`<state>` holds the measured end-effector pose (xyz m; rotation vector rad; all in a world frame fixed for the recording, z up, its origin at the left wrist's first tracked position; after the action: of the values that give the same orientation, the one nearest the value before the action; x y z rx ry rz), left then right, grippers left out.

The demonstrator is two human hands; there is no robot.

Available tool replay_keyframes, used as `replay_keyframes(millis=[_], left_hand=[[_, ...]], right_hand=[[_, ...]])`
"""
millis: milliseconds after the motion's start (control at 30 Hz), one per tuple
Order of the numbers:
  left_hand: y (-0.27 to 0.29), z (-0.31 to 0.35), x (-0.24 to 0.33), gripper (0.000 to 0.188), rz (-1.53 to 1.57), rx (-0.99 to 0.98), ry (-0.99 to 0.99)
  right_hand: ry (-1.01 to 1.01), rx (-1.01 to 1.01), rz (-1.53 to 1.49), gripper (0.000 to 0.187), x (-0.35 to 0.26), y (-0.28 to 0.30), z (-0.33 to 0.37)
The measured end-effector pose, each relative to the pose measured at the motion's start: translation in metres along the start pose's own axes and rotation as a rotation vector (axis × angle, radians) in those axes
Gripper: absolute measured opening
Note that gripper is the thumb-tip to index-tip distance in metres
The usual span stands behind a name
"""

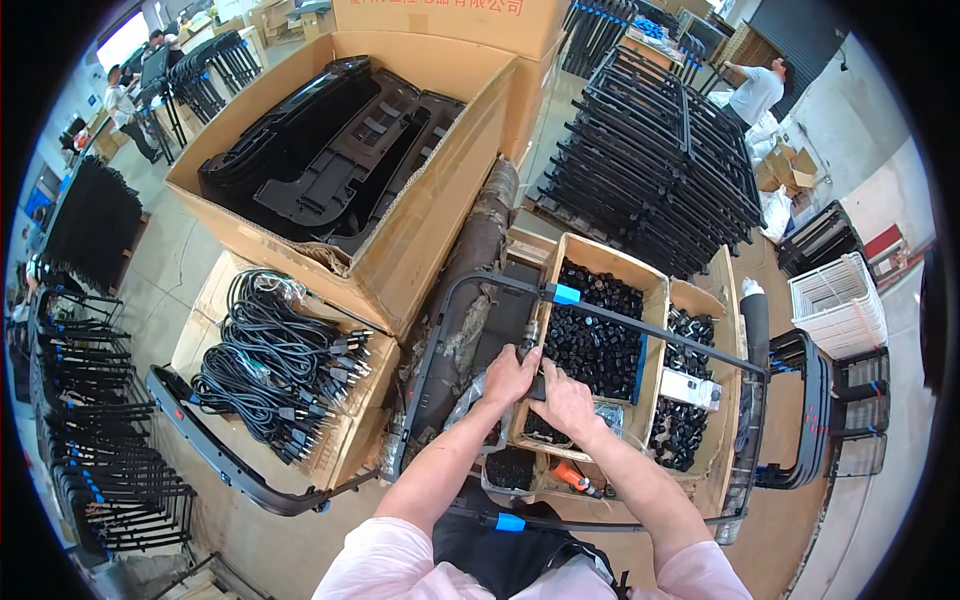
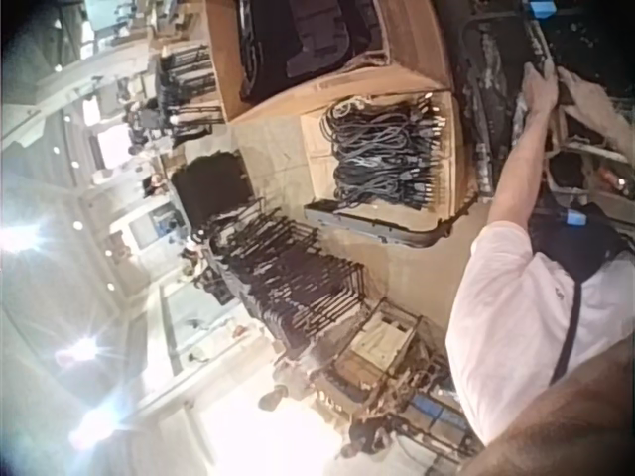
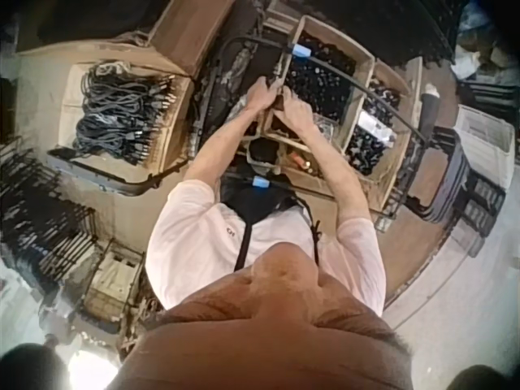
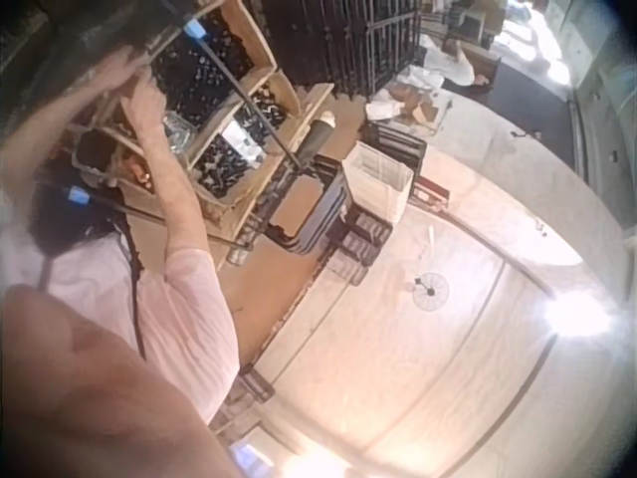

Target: The person assembles a black electronic device by attaching a metal frame and securing a plastic housing. They use a pneumatic screwdriver to fasten screws and handle various components including cables and small parts from nearby boxes.

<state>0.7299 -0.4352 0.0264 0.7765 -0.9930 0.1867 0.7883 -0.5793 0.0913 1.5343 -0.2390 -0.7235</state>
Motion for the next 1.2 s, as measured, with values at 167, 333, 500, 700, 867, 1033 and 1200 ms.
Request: replay_keyframes(millis=[167,333,500,700,867,1033,1200], left_hand=[[-0.003,0.000,0.005,0.068,0.026,0.005,0.011],[-0.007,-0.002,0.010,0.068,0.018,0.024,0.043],[-0.008,-0.003,0.020,0.068,-0.024,0.035,0.062],[-0.007,-0.002,0.031,0.066,-0.118,0.042,0.075],[-0.006,-0.003,0.038,0.065,-0.154,0.056,0.079],[-0.008,-0.007,0.040,0.067,-0.176,0.048,0.077],[-0.010,-0.005,0.032,0.068,-0.172,0.067,0.072]], right_hand=[[-0.003,0.029,0.002,0.088,0.007,-0.010,0.000],[-0.013,0.021,-0.065,0.093,0.013,-0.007,-0.003],[0.022,0.043,-0.179,0.102,0.021,-0.007,-0.003],[-0.029,-0.055,-0.209,0.114,0.026,-0.009,-0.009],[-0.121,-0.090,-0.217,0.109,0.025,-0.008,-0.010],[-0.047,0.019,-0.224,0.079,0.027,-0.020,-0.008],[-0.026,0.103,-0.292,0.067,0.019,-0.026,-0.005]])
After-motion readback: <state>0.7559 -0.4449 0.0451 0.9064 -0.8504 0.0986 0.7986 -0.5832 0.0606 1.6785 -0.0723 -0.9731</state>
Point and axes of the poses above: each hand's wrist, its own z-axis away from the middle knuckle, its own y-axis out of the back of the hand, x = y × z, the point moved 1 cm from there along -z, towards the middle knuckle, and after that the axes turned 5 degrees about x, right-handed, at the moved point
